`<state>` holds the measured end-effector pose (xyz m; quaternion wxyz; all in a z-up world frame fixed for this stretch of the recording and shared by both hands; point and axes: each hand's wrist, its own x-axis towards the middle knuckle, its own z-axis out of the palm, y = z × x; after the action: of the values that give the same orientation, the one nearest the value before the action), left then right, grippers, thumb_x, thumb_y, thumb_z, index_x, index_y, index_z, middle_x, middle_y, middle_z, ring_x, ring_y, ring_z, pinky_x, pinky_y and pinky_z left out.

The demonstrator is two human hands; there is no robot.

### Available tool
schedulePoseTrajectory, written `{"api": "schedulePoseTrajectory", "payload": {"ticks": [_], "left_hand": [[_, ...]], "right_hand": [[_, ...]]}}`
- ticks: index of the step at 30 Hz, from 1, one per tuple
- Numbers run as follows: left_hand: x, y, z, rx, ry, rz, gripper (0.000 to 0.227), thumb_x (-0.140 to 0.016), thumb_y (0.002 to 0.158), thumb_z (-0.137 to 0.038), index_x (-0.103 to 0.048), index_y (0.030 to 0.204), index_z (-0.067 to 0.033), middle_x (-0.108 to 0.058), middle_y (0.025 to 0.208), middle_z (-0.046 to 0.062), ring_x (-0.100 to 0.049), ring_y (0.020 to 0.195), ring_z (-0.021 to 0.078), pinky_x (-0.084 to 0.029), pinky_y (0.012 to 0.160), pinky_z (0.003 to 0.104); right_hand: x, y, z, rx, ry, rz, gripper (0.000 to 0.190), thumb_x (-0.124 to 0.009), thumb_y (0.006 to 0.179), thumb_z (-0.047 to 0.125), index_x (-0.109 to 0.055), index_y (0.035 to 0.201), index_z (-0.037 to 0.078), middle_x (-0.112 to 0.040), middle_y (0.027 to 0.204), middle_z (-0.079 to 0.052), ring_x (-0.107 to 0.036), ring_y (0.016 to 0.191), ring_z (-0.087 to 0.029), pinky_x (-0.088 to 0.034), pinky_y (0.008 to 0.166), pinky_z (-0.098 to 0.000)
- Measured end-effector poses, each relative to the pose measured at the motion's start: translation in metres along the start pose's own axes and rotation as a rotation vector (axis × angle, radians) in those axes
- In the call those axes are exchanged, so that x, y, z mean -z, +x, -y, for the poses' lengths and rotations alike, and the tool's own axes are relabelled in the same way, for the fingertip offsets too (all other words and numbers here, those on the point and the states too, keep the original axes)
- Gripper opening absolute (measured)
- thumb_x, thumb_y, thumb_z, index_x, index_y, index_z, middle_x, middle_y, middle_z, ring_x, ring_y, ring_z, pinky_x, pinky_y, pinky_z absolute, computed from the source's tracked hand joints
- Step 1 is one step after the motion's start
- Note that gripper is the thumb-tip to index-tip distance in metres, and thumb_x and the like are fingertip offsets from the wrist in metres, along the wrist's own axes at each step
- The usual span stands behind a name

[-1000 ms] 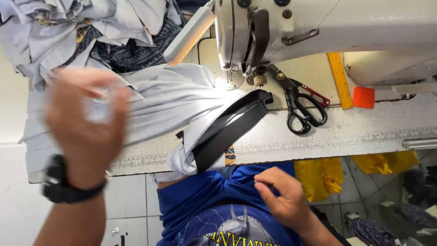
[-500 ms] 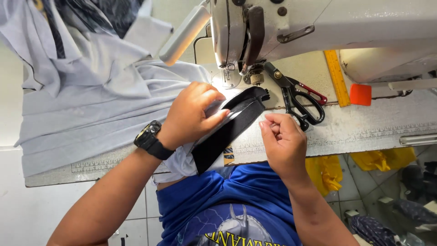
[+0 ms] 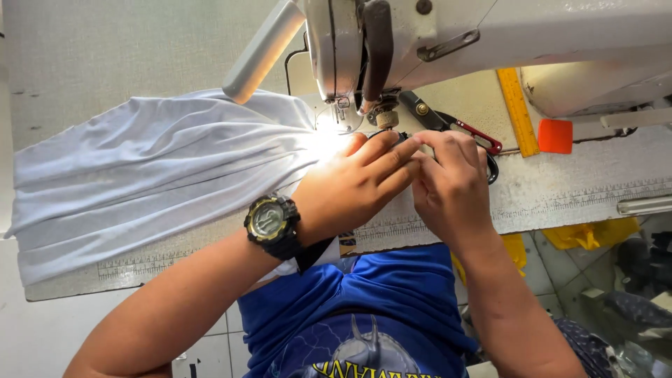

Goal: Attaching a zipper to a piece of fabric using an industrial sewing machine.

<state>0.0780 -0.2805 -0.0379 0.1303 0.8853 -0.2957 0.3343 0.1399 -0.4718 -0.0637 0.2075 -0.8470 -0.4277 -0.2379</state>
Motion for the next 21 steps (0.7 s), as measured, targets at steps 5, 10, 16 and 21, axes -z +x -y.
{"api": "schedulePoseTrajectory", "payload": {"ticks": [5, 10, 16, 21], "left_hand": [[-0.006, -0.003, 0.015, -0.025, 0.066, 0.080, 0.018, -0.056, 0.103, -0.013, -0.066, 0.115, -0.0063, -0.069, 0.111, 0.012, -0.066, 0.105, 0.0305, -0.047, 0.080, 0.037], [-0.011, -0.014, 0.018, -0.015, 0.117, 0.122, 0.014, -0.058, 0.103, -0.014, -0.067, 0.111, -0.0067, -0.065, 0.099, 0.010, -0.064, 0.102, 0.0303, -0.046, 0.082, 0.038], [-0.013, -0.019, 0.016, -0.041, 0.225, 0.185, 0.010, -0.061, 0.096, -0.012, -0.070, 0.098, -0.0075, -0.061, 0.108, 0.015, -0.058, 0.109, 0.0362, -0.047, 0.088, 0.044], [0.000, -0.020, 0.003, -0.100, 0.425, 0.439, 0.035, -0.052, 0.105, -0.020, -0.075, 0.128, -0.0099, -0.045, 0.159, 0.007, -0.039, 0.139, 0.0236, -0.045, 0.111, 0.050]], "right_hand": [[-0.008, -0.001, -0.019, 0.082, -0.033, 0.067, 0.012, -0.065, 0.096, 0.013, -0.075, 0.102, 0.018, -0.064, 0.119, -0.002, -0.057, 0.116, -0.026, -0.041, 0.091, -0.0379], [-0.010, -0.004, -0.022, 0.128, -0.041, 0.093, 0.016, -0.064, 0.100, 0.015, -0.076, 0.108, 0.020, -0.062, 0.117, -0.003, -0.055, 0.116, -0.026, -0.038, 0.092, -0.0383], [-0.013, -0.005, -0.022, 0.146, -0.069, 0.085, 0.031, -0.062, 0.094, 0.006, -0.075, 0.117, 0.022, -0.060, 0.115, -0.004, -0.054, 0.113, -0.026, -0.036, 0.089, -0.0379], [-0.003, 0.002, -0.016, 0.096, -0.044, 0.153, 0.016, -0.061, 0.097, 0.012, -0.071, 0.109, 0.019, -0.067, 0.126, -0.005, -0.058, 0.114, -0.030, -0.041, 0.089, -0.0446]]}}
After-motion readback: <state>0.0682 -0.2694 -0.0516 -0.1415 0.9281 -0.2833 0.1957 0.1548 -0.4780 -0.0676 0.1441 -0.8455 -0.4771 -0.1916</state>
